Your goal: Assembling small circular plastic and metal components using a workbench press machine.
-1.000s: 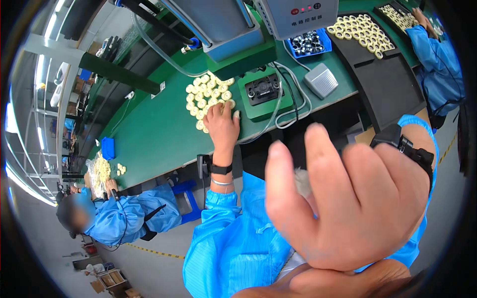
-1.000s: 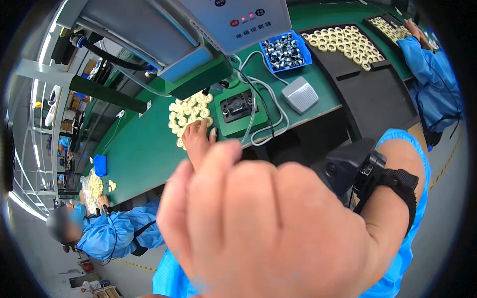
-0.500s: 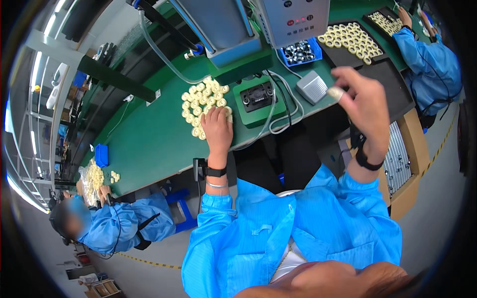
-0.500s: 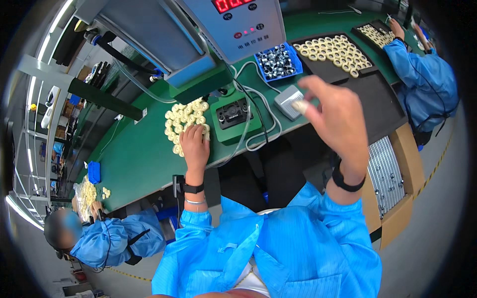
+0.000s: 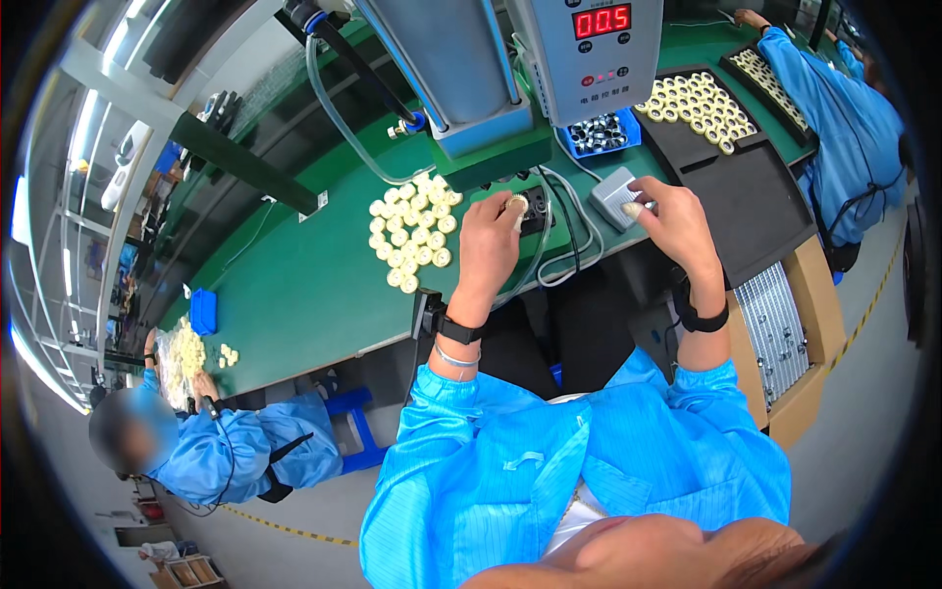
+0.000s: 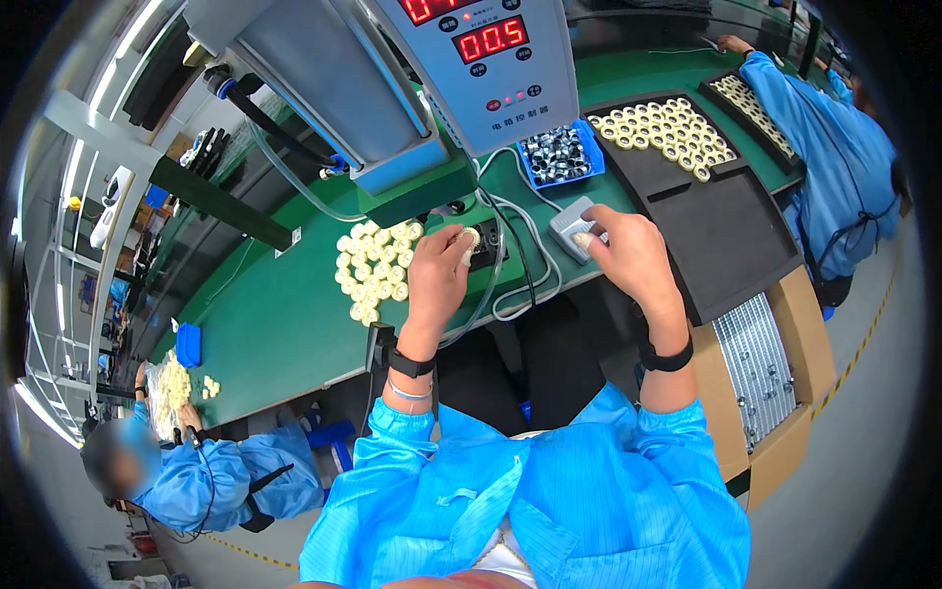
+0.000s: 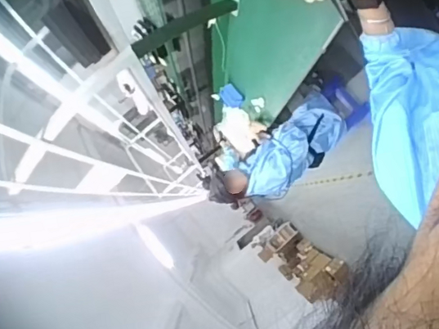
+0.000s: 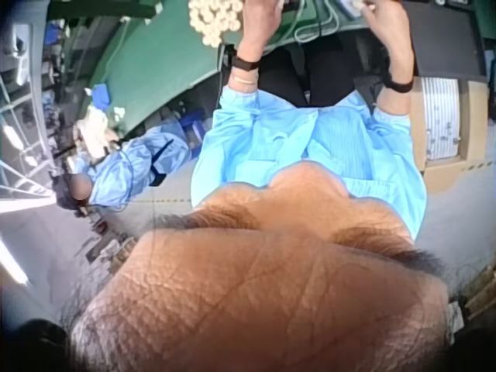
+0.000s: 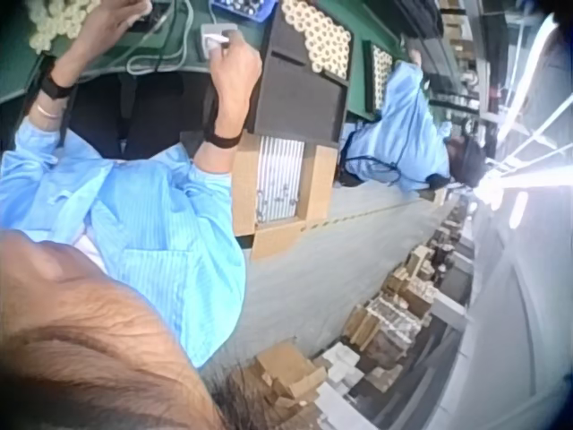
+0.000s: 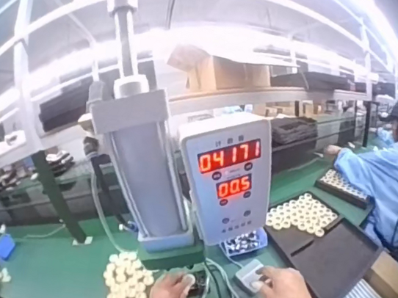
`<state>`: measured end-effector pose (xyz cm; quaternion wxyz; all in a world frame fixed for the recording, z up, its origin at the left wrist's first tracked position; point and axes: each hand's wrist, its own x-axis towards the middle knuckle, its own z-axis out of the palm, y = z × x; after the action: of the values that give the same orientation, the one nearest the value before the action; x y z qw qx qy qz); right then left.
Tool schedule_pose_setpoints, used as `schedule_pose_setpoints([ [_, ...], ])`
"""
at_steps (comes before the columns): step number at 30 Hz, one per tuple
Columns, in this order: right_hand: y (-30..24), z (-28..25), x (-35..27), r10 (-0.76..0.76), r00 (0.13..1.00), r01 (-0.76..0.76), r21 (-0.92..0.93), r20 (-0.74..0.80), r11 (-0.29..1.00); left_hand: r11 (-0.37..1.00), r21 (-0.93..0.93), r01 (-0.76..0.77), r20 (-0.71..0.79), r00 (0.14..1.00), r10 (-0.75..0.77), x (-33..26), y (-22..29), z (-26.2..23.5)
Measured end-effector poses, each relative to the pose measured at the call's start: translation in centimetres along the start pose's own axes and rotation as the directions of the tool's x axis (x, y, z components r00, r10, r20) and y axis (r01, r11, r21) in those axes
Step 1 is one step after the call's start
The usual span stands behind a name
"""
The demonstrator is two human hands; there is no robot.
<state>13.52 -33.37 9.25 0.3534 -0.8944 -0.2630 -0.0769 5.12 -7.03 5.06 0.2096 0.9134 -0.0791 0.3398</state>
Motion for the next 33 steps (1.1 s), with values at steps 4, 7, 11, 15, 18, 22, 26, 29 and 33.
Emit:
schedule_pose_setpoints([
  [4,-0.1,0.3,2.2,-0.034,0.999,0.034,0.048,-0.012,0.998,0.996,0.046,-0.071,0.067,0.995,0.068,0.4,-0.6,-0.6],
  [7,0.3,1.6,5.5,-0.027,1.000,0.026,0.076,0.013,0.997,0.994,0.046,-0.102,0.126,0.987,0.095,0.8,-0.6,-1.2],
  [11,3.0,5.5,11.1,-0.119,0.993,0.119,-0.025,-0.007,0.993,0.993,0.036,-0.114,0.221,0.970,0.103,1.1,-0.9,-1.7],
  [15,3.2,8.6,14.3,-0.121,0.993,0.115,-0.185,-0.017,0.976,0.999,-0.020,-0.030,0.258,0.965,0.034,1.8,-1.1,-2.5],
  [18,2.9,9.9,15.4,-0.070,0.997,0.063,-0.262,-0.018,0.963,0.993,-0.103,0.052,0.327,0.945,-0.015,2.2,-1.6,-2.5],
  [22,4.4,10.9,16.5,-0.168,0.986,0.152,-0.335,-0.020,0.930,0.996,-0.083,-0.008,0.295,0.955,0.032,2.0,-1.8,-1.9],
  [26,4.5,10.0,15.9,-0.188,0.981,0.161,-0.336,-0.050,0.928,0.993,-0.110,0.045,0.204,0.979,-0.021,1.8,-1.8,-0.7],
  [29,6.3,10.4,16.4,-0.138,0.990,0.124,-0.322,-0.021,0.939,0.982,-0.190,0.015,0.105,0.994,0.005,1.6,-2.5,1.0],
  [33,5.8,13.0,17.1,-0.026,0.994,0.011,-0.138,-0.108,0.990,0.984,-0.132,0.123,0.128,0.986,-0.106,0.2,-2.4,-0.3],
])
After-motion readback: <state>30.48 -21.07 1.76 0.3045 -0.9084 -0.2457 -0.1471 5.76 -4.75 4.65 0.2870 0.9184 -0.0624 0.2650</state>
